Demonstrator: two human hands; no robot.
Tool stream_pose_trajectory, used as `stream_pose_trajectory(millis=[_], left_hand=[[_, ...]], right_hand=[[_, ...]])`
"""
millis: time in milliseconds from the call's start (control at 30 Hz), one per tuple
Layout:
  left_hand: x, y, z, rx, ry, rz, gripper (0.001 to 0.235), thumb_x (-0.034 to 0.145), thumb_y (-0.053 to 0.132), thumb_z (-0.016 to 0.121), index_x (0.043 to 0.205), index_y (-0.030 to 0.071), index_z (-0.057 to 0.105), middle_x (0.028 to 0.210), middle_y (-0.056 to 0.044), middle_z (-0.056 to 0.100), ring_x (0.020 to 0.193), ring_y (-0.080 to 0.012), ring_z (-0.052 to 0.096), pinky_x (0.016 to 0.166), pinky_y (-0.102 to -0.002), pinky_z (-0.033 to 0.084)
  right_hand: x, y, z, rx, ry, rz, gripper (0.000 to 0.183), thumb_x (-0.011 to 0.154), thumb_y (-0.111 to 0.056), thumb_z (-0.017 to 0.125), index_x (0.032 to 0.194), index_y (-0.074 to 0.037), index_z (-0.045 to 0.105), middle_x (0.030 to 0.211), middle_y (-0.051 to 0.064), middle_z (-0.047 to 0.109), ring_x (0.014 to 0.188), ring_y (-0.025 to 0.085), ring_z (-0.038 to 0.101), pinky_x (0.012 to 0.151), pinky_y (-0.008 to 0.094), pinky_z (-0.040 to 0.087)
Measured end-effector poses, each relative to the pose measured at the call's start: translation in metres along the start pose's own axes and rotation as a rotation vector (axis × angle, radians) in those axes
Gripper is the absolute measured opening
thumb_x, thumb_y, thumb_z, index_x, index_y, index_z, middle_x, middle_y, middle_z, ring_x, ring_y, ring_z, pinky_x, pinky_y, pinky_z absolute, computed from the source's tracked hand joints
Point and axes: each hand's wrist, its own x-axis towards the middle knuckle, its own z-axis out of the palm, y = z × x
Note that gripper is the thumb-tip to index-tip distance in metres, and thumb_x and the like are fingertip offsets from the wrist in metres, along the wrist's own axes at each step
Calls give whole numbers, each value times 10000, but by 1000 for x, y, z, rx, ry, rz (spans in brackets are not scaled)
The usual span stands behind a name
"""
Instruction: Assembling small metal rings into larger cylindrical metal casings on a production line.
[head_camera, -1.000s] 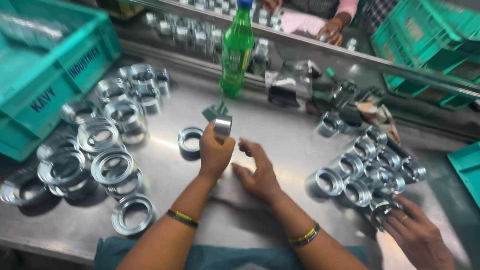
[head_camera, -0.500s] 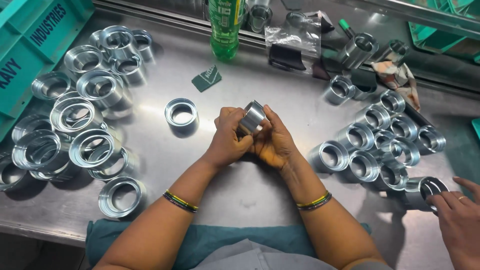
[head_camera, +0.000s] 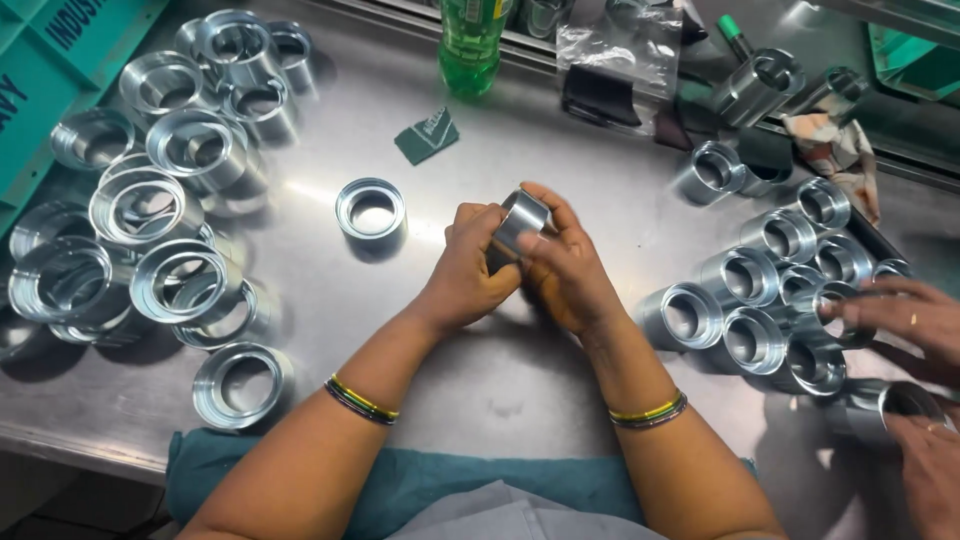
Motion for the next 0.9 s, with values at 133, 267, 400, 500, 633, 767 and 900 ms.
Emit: stream_pose_trajectory(millis=[133, 267, 400, 500, 633, 767, 900], left_hand=[[-4, -9, 7, -12, 68, 70, 490, 785, 81, 689, 1258, 74, 561, 1233, -108, 578, 1211, -300, 462, 1071, -409, 374], [-4, -1, 5, 8, 45, 90, 556, 765, 58, 668, 1309, 72, 555, 1246, -136, 550, 1192, -318, 463, 1061, -429, 378], [0, 4, 4, -172, 0, -144, 547, 792, 137, 701, 1306, 106, 520, 1228, -140, 486, 1147, -294, 496, 908, -400, 494], [-4, -3, 8, 1, 25, 12, 547, 785, 57, 681, 1311, 82, 532, 1272, -154, 513, 1187, -334, 447, 1049, -440, 397], [-4, -5, 9, 35, 3, 2, 584, 753, 55, 689, 1318, 94, 543, 1238, -153, 511, 1159, -332, 449, 1024, -434, 419], [-3, -4, 7, -64, 10, -39, 506, 835, 92, 691, 1315, 96, 529, 1243, -147, 495, 1179, -302, 473, 1022, -418, 449], [-3, -27, 16, -88, 51, 10, 613, 787, 98, 685, 1359, 83, 462, 1244, -151, 470, 1141, -282, 494, 973, -392, 471]], right_hand=[[4, 10, -13, -82, -14, -28, 576, 977, -277, 742, 1436, -53, 475, 1208, 94, 590, 1036, 139, 615, 884, 262, 555], [2, -1, 2, 258, 79, 156, 558, 979, -308, 697, 1403, -22, 474, 1210, 141, 611, 1067, 219, 639, 919, 331, 560], [-2, 0, 6, -251, 7, -113, 592, 949, -226, 695, 1467, -88, 443, 1292, 97, 560, 1202, 217, 592, 1043, 360, 526], [0, 0, 5, 55, 61, 75, 613, 948, -291, 700, 1439, -21, 451, 1277, 157, 559, 1179, 265, 600, 1027, 402, 527], [-4, 2, 7, 254, 106, 192, 600, 916, -294, 701, 1406, -37, 470, 1251, 167, 570, 1128, 276, 634, 966, 419, 555], [2, 12, -7, -124, 85, -28, 600, 940, -255, 722, 1457, -83, 473, 1281, 132, 540, 1117, 219, 601, 975, 380, 537], [-2, 9, -4, 50, 76, 63, 643, 934, -287, 774, 1451, -67, 462, 1261, 144, 529, 1101, 214, 587, 984, 389, 533]])
